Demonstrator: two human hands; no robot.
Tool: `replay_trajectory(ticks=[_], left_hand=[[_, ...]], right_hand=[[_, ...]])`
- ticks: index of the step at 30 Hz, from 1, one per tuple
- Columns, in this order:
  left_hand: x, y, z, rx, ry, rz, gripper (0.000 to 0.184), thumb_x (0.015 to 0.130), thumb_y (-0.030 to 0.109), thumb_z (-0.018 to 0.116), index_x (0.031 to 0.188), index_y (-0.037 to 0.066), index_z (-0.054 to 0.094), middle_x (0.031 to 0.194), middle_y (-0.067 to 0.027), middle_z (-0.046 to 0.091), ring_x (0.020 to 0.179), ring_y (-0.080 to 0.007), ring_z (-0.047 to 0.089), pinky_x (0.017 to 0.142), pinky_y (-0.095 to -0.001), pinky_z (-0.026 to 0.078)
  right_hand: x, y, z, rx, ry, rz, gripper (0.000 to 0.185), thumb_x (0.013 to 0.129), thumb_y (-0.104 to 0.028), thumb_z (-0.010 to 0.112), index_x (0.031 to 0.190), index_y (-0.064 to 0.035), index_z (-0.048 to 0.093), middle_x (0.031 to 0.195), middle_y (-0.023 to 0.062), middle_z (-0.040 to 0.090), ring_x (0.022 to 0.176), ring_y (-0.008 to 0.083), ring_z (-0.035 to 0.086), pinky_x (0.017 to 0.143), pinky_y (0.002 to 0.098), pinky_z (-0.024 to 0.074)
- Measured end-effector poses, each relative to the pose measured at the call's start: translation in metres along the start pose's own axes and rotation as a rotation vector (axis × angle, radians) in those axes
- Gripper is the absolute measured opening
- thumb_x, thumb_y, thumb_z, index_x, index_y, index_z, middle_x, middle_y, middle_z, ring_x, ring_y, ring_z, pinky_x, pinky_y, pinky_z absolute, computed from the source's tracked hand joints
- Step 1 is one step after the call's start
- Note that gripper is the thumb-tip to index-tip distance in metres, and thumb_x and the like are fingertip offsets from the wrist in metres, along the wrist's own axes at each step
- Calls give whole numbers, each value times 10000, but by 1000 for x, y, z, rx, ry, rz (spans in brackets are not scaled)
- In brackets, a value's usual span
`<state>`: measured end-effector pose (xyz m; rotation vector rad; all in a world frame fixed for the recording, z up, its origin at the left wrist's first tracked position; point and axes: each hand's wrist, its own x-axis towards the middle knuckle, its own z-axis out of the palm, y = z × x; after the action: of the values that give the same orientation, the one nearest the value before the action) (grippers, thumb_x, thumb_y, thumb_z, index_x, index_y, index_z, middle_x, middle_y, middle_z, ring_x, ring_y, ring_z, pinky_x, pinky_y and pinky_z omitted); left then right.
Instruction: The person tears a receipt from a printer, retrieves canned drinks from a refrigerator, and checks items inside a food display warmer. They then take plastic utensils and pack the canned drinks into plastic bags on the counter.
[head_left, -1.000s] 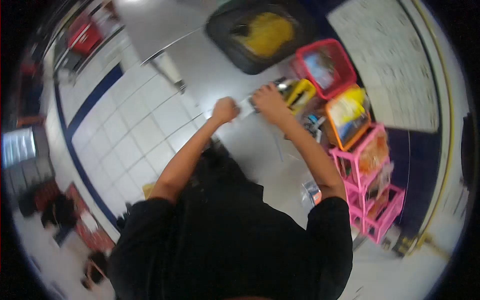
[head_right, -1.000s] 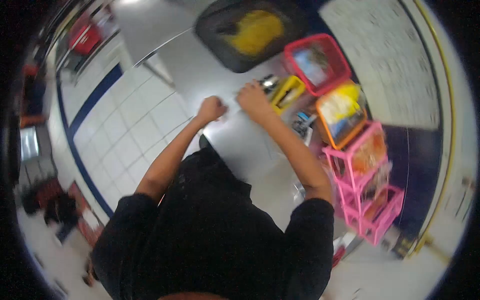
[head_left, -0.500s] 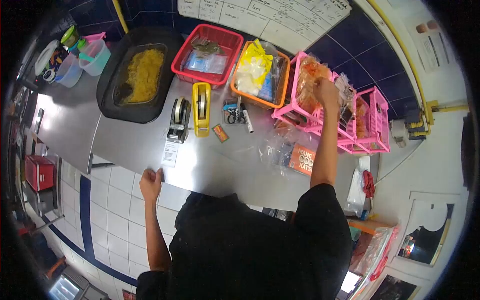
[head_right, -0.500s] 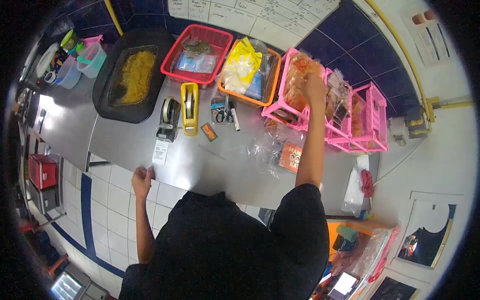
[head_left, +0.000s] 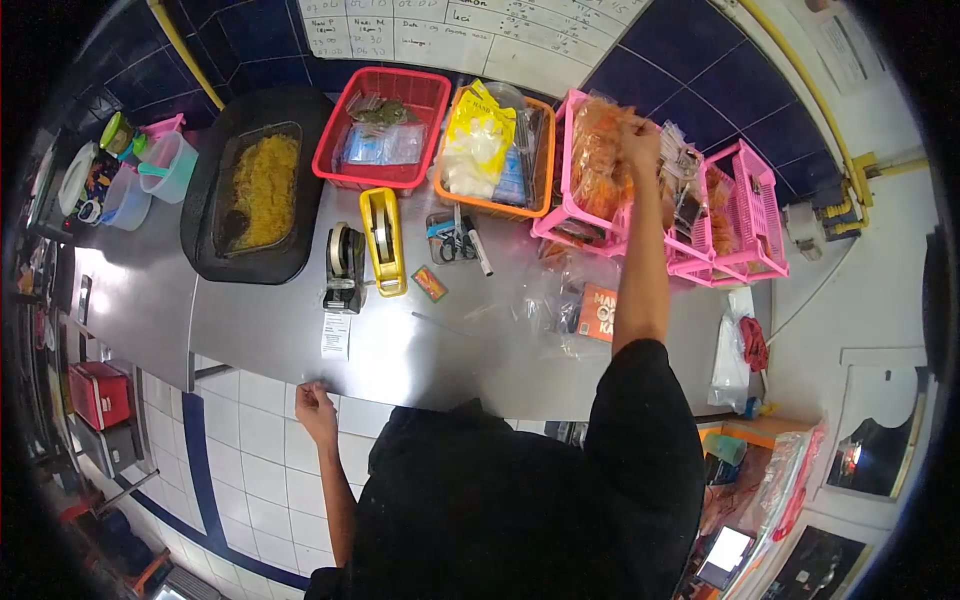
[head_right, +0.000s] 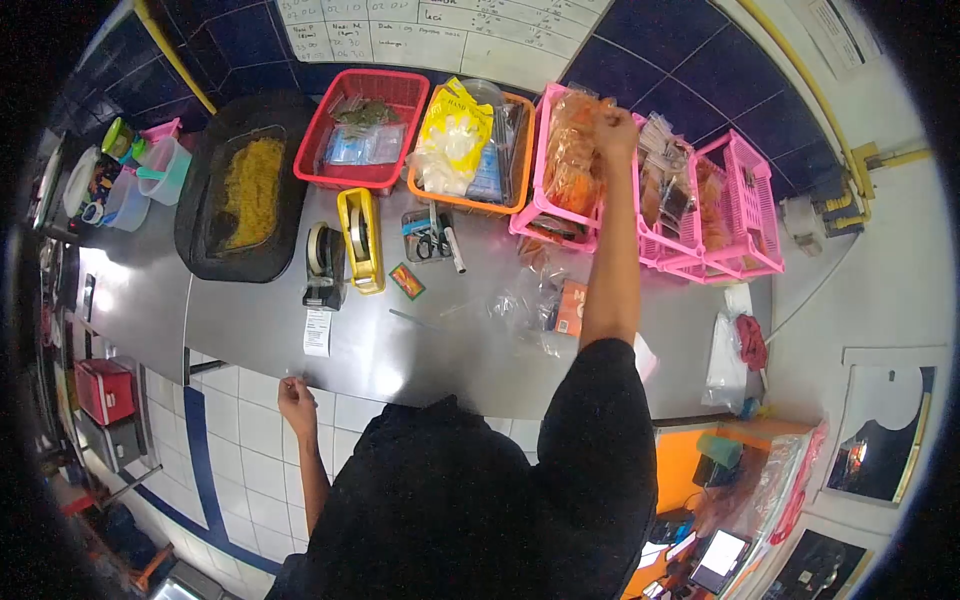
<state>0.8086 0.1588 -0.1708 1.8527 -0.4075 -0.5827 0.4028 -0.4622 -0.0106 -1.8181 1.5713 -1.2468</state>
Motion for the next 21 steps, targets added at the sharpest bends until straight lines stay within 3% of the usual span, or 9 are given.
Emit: replay_trajectory(ticks=[1,4,7,10,11,15,17,19,21], left_hand=[[-2,0,-1,-1,12,10,171,1008,143,562,865,63,515,612,41,448,510,-36,407,448,-219,322],[-4,-1,-3,-21,26,-20,166,1016,139,546,871,64,519,621,42,458,510,-34,408,444,-222,326],[-4,-6,-2,-65,-15,16,161,1018,142,542,879,62,526,628,42,465,510,-34,410,445,-223,329],[-2,-6,3,-85,-48,34,144,1016,139,545,899,56,534,638,42,468,514,-37,414,446,-223,334],[-1,-6,4,-71,-46,42,143,1016,155,549,916,54,542,633,37,473,513,-41,428,443,-224,354],[0,-5,4,-73,-39,52,110,1011,126,529,942,44,554,650,33,480,534,-39,441,464,-216,370],[-7,-2,0,-106,9,50,95,998,73,497,937,41,562,669,31,490,558,-38,449,489,-214,371],[-9,-28,-12,-7,28,39,110,983,61,492,919,40,579,682,7,550,551,-52,477,478,-240,382],[-16,-43,-21,202,108,37,143,966,101,524,907,17,624,602,-59,559,532,-112,525,498,-316,429]], right_hand=[[-5,-4,-12,245,-41,-122,144,895,-195,699,937,-61,669,758,24,671,639,120,596,593,281,480],[-27,-33,-69,127,-421,-116,82,917,-22,637,917,-101,615,719,-61,577,631,19,470,561,219,405],[-46,-25,-92,94,-720,-21,91,883,-77,684,947,-46,626,792,-2,642,671,80,538,613,273,457],[-59,-28,-87,-483,-835,-82,233,850,-109,732,1048,-39,633,813,-5,651,765,100,609,705,274,507],[-68,-30,-86,-544,-786,-67,331,810,-155,747,1090,-27,625,856,53,692,811,146,648,750,313,526],[-85,-15,-81,-546,-621,-201,394,793,-303,743,1062,-37,631,865,111,702,800,223,663,762,383,529],[-77,8,-82,-889,-651,-255,413,789,-343,736,1070,-60,629,849,132,698,802,267,671,756,422,528],[-81,15,-87,-724,-568,-303,451,786,-368,748,1109,-72,642,895,158,707,849,338,677,771,469,523],[-79,32,-93,-719,-571,-408,488,810,-315,734,1214,-61,635,1015,187,705,902,337,682,773,456,533]])
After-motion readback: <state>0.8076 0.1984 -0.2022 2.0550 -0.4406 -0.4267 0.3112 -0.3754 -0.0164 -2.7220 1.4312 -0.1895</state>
